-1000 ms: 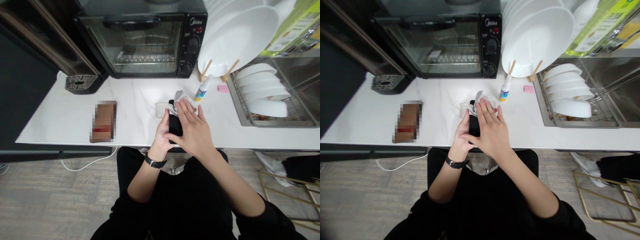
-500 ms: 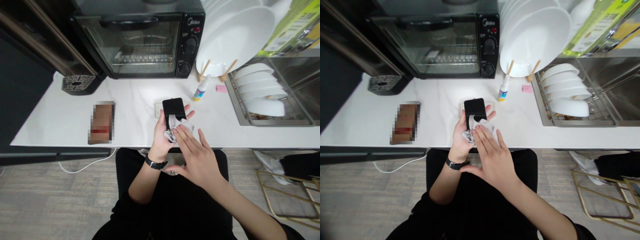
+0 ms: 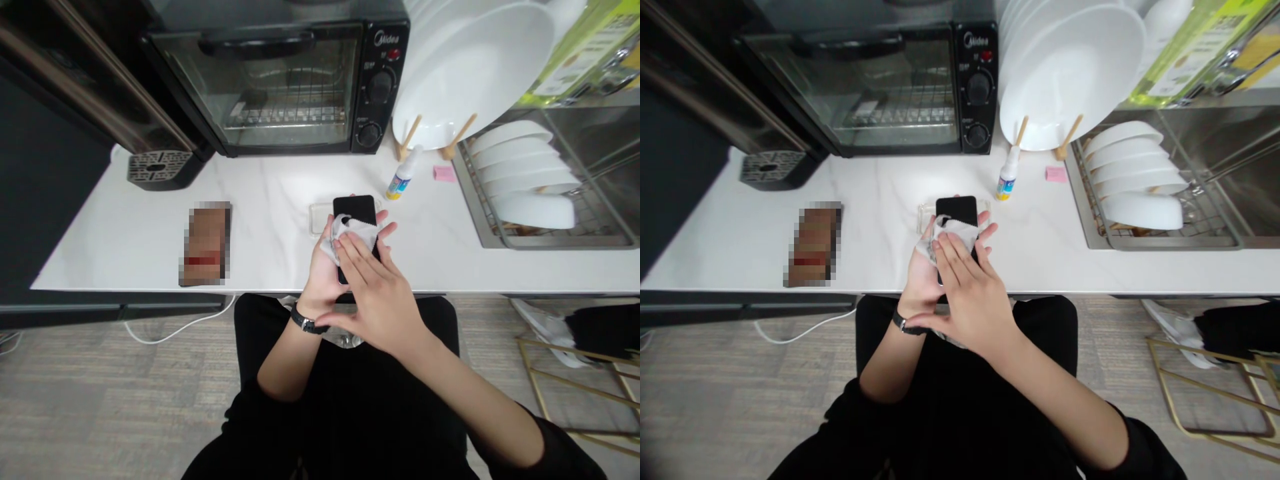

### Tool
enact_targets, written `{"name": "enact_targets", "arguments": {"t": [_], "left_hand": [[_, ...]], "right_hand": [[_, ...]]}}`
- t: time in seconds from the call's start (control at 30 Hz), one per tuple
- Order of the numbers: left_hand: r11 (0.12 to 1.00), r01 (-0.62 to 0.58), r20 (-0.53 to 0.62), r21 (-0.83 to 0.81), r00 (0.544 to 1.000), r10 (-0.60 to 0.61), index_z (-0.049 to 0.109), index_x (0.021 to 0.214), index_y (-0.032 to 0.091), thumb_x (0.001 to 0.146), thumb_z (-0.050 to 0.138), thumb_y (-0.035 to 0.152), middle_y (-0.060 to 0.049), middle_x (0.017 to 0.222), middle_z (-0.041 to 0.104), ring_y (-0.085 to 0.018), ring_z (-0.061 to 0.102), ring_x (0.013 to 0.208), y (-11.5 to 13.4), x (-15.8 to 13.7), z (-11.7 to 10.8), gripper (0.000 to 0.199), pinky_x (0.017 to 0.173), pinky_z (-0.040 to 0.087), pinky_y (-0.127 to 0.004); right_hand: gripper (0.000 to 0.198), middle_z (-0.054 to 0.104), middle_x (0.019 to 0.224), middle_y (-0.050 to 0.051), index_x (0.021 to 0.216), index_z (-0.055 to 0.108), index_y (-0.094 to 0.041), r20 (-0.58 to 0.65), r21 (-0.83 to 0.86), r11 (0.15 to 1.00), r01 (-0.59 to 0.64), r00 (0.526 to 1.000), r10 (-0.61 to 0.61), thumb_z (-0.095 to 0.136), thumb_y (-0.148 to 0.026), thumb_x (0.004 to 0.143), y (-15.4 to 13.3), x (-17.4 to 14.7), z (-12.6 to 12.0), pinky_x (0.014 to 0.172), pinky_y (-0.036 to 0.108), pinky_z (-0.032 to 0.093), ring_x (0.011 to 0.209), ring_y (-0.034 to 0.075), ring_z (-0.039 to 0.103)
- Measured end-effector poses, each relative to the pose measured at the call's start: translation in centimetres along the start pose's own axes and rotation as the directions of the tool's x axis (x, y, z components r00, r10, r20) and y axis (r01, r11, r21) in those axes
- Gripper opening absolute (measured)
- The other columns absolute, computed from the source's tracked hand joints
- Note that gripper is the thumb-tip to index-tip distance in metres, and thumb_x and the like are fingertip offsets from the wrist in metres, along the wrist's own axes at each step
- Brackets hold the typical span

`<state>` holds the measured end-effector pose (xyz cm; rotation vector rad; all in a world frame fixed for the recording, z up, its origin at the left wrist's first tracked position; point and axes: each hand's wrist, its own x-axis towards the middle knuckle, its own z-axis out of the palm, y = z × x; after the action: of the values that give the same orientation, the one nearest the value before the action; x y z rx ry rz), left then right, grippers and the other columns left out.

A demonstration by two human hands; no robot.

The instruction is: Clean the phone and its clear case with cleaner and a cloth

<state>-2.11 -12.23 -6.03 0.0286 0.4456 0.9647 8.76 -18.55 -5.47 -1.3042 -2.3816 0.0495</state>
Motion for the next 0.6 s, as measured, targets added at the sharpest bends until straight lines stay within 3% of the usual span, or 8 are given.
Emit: {"name": "enact_targets", "arguments": {"t": [0.1, 0.2, 0.27, 0.4, 0.5, 0.6], "left_hand": [[0.999, -0.008, 0.089, 0.053, 0.996, 0.003, 0.044, 0.166, 0.026, 0.109, 0.036, 0.063, -0.008, 0.159, 0.062, -0.029, 0.048, 0.157, 0.5, -0.2, 0.0, 0.068, 0.131, 0.039, -0.051], [0.996, -0.069, 0.09, 0.062, 0.994, 0.063, 0.048, 0.163, 0.032, 0.112, 0.023, 0.061, -0.004, 0.153, 0.067, -0.029, 0.054, 0.153, 0.6, 0.1, 0.2, 0.063, 0.128, 0.042, -0.055], [0.998, -0.021, 0.088, 0.059, 0.996, 0.016, 0.053, 0.159, 0.029, 0.11, 0.028, 0.065, -0.006, 0.152, 0.068, -0.031, 0.052, 0.154, 0.4, 0.4, 0.2, 0.066, 0.129, 0.041, -0.055], [0.998, 0.006, 0.039, 0.064, 0.999, -0.009, 0.062, 0.151, 0.016, 0.11, 0.037, 0.062, -0.011, 0.15, 0.069, -0.031, 0.049, 0.156, -0.2, 0.9, 0.1, 0.067, 0.133, 0.037, -0.048], [0.992, -0.106, -0.017, 0.074, 0.994, 0.107, 0.061, 0.153, 0.021, 0.112, 0.043, 0.047, -0.005, 0.149, 0.07, -0.027, 0.048, 0.158, -0.6, 1.1, 0.3, 0.052, 0.135, 0.033, -0.044], [0.986, -0.153, -0.107, 0.069, 0.981, 0.16, 0.056, 0.158, 0.027, 0.113, 0.038, 0.04, -0.001, 0.153, 0.068, -0.024, 0.043, 0.161, -0.8, 0.9, 0.6, 0.05, 0.136, 0.031, -0.044]], "right_hand": [[0.106, 0.044, 0.17, 0.02, 0.162, 0.039, 0.002, 0.03, -0.033, 0.999, 0.009, 1.0, -0.008, 0.045, -0.082, 0.098, -1.1, -2.6, -0.2, 0.138, 0.054, 0.016, 0.162, 0.033, 0.039], [0.099, 0.046, 0.169, 0.018, 0.163, 0.039, -0.001, 0.045, -0.068, 0.998, -0.01, 0.999, 0.013, 0.044, -0.078, 0.101, -1.0, -4.1, -0.6, 0.138, 0.052, 0.014, 0.161, 0.032, 0.042], [0.097, 0.045, 0.169, 0.019, 0.165, 0.037, -0.002, 0.031, -0.093, 0.995, -0.045, 0.998, 0.048, 0.043, -0.077, 0.102, -0.1, -4.0, -0.8, 0.137, 0.054, 0.017, 0.16, 0.033, 0.043], [0.103, 0.037, 0.172, 0.025, 0.167, 0.03, 0.0, -0.036, -0.095, 0.983, -0.158, 0.987, 0.155, 0.037, -0.08, 0.102, 2.7, -1.3, -0.6, 0.132, 0.062, 0.027, 0.162, 0.039, 0.038], [0.105, 0.034, 0.174, 0.026, 0.167, 0.029, 0.0, -0.055, -0.046, 0.985, -0.167, 0.985, 0.164, 0.036, -0.081, 0.101, 4.1, 1.7, -0.3, 0.133, 0.063, 0.026, 0.165, 0.039, 0.032], [0.105, 0.033, 0.175, 0.025, 0.167, 0.031, 0.001, -0.038, -0.003, 0.993, -0.115, 0.993, 0.114, 0.04, -0.081, 0.1, 3.6, 3.3, -0.2, 0.135, 0.062, 0.024, 0.166, 0.037, 0.029]]}}
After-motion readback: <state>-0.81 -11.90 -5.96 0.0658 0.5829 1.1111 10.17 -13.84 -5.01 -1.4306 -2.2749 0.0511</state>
